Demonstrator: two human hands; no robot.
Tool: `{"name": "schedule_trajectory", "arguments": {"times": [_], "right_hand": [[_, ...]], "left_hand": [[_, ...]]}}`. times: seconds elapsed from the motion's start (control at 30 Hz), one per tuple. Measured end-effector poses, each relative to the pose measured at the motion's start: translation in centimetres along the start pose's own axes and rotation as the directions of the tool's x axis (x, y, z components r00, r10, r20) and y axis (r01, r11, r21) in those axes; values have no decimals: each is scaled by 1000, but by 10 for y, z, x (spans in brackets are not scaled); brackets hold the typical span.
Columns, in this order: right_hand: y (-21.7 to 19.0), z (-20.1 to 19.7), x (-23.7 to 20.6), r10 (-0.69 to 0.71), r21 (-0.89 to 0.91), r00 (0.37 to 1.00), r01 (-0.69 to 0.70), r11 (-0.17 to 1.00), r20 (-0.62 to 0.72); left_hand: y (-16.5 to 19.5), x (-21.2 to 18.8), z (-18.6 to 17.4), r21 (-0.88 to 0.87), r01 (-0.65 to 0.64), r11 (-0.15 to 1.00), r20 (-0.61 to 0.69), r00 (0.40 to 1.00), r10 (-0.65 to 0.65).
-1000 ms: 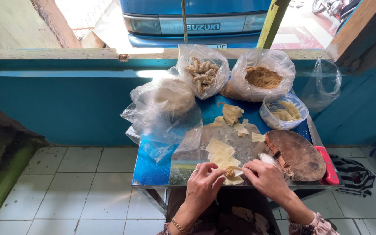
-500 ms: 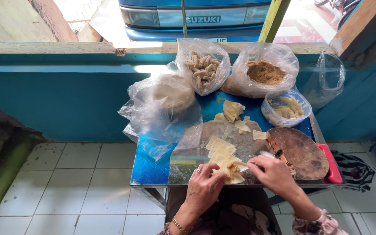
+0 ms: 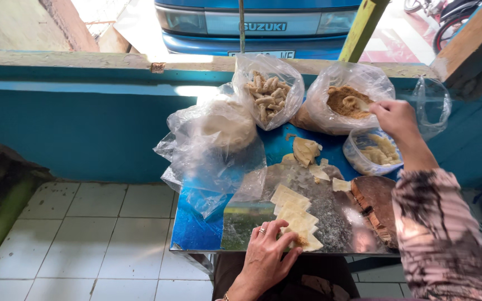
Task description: The person folds triangular dough wrappers into filled pastries at a small table. They place filling from a plastic container onto a wrapper, fold the dough over, and pinch the edges closed, setting finished pieces aside and repeating with new wrappers.
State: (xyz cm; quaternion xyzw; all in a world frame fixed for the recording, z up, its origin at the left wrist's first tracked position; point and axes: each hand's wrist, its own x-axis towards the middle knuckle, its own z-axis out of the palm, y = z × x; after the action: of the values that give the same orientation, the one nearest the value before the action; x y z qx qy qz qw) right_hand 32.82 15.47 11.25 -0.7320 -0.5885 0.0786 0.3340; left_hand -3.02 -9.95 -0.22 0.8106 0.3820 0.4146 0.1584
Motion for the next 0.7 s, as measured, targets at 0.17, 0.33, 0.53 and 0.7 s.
{"name": "schedule_trajectory", "arguments": {"times": [0.17, 0.33, 0.53, 0.7], "right_hand": [[-38, 17, 10, -431, -586, 901, 328, 741, -41], [-53, 16, -130, -589, -88, 803, 583, 808, -87], [-43, 20, -304, -280, -79, 930, 306, 949, 239], [-36, 36, -333, -205, 103, 963, 189, 977, 174]], "left_hand": [[-4, -10, 0, 115, 118, 986, -149, 984, -100], [8, -11, 5, 188, 239, 953, -263, 947, -185], [16, -8, 10, 191, 322, 927, -252, 929, -271], [19, -4, 11, 169, 318, 933, -264, 926, -268]]}}
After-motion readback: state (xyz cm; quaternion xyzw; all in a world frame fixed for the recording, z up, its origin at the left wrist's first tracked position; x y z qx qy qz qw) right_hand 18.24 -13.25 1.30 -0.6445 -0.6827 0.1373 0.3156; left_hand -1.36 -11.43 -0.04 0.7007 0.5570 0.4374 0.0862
